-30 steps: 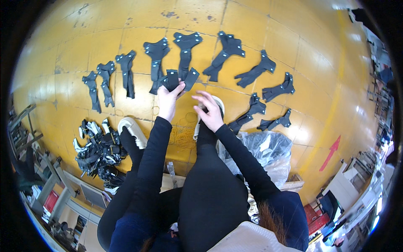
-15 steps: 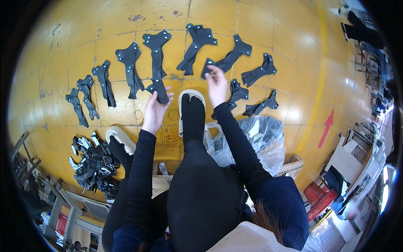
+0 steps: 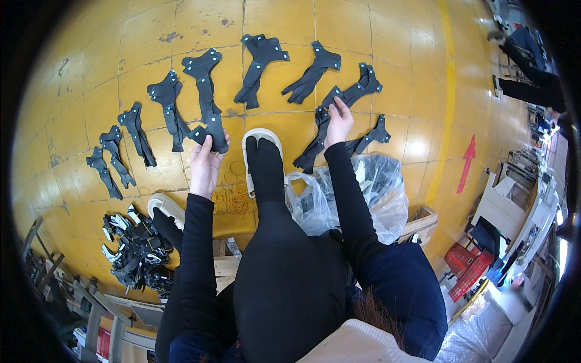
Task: The person sits on the floor and repeatedly picks up small black plastic parts from a pile, separates them, and places them in a neat row on the floor. The person handles the parts one at a time and occasionally adjusts the arrangement.
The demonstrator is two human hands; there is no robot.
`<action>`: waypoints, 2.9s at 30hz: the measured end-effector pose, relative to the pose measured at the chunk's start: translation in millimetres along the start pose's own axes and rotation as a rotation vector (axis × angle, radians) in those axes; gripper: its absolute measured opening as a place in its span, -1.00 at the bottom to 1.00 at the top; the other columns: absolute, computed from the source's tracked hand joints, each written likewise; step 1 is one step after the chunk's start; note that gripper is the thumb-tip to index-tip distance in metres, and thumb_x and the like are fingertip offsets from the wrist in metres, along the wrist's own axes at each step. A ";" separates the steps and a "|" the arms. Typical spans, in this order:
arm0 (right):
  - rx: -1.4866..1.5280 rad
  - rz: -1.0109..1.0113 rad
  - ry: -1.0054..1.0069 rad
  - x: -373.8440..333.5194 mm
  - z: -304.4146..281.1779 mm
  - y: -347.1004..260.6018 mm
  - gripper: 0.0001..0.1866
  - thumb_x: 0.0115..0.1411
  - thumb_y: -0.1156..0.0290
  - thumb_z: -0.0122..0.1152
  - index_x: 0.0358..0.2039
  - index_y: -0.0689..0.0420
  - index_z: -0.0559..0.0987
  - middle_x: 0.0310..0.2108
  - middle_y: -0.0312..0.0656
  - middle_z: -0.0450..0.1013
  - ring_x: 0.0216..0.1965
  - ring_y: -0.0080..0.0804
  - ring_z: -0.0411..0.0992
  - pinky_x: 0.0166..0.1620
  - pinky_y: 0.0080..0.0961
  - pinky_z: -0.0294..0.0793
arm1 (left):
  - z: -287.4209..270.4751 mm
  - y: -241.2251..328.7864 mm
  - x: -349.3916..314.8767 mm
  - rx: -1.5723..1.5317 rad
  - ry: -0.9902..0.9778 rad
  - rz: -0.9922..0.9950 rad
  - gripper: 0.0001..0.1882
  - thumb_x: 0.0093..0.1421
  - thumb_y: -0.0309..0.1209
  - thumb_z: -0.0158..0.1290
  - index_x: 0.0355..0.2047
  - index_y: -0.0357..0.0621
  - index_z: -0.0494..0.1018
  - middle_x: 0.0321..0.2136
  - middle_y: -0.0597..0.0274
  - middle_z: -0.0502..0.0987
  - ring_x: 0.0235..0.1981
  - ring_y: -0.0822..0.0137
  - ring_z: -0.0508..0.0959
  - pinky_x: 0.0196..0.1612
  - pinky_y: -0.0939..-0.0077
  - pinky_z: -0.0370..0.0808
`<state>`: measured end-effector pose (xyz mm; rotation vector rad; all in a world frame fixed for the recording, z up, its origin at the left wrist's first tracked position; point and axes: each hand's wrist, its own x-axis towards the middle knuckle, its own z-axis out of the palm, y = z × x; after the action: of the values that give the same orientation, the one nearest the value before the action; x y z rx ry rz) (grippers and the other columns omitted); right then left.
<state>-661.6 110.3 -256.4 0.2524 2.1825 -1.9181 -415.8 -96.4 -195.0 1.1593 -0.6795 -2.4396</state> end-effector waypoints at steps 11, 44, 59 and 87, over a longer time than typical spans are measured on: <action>-0.178 -0.027 0.022 -1.3 -51.8 16.3 -0.69 0.15 0.54 0.08 -0.06 0.22 0.51 -0.09 -0.20 0.42 -0.13 -0.51 0.36 -0.06 -0.59 0.32 | 0.6 -6.5 -2.9 0.011 0.113 0.000 -0.78 0.26 -0.43 -0.06 -0.14 -0.29 0.40 -0.20 0.08 0.52 -0.18 0.28 0.55 -0.11 0.42 0.48; -0.086 0.058 -1.006 -104.0 45.4 -51.5 -0.67 0.22 0.47 0.04 0.00 0.21 0.48 0.06 -0.21 0.29 0.04 -0.48 0.28 0.05 -0.60 0.26 | 26.7 -27.0 -1.1 0.178 0.179 -0.063 -0.86 0.13 -0.45 0.13 -0.32 -0.23 0.53 -0.39 0.27 0.58 -0.44 0.52 0.56 -0.39 0.70 0.48; -0.138 -0.010 -0.746 -77.6 55.1 -37.5 -0.75 0.19 0.42 0.10 -0.14 0.19 0.57 -0.02 -0.19 0.39 -0.10 -0.53 0.38 -0.04 -0.62 0.33 | 0.8 -20.8 4.5 0.012 0.203 -0.024 -0.88 0.20 -0.44 0.04 -0.25 -0.13 0.47 -0.25 0.28 0.56 -0.25 0.46 0.55 -0.17 0.51 0.46; -0.129 -0.012 -0.775 -47.2 68.8 -29.8 -0.77 0.20 0.44 0.07 -0.16 0.20 0.57 -0.23 -0.27 0.48 -0.26 -0.62 0.40 -0.15 -0.68 0.34 | 19.0 -19.5 -1.0 0.132 0.098 0.008 -0.70 0.27 -0.50 -0.14 0.01 -0.22 0.32 -0.07 0.25 0.41 -0.13 0.41 0.44 0.04 0.37 0.43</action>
<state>-620.7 39.1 -223.1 -0.4547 1.7475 -1.5024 -432.3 -74.7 -194.9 1.3141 -0.8234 -2.3433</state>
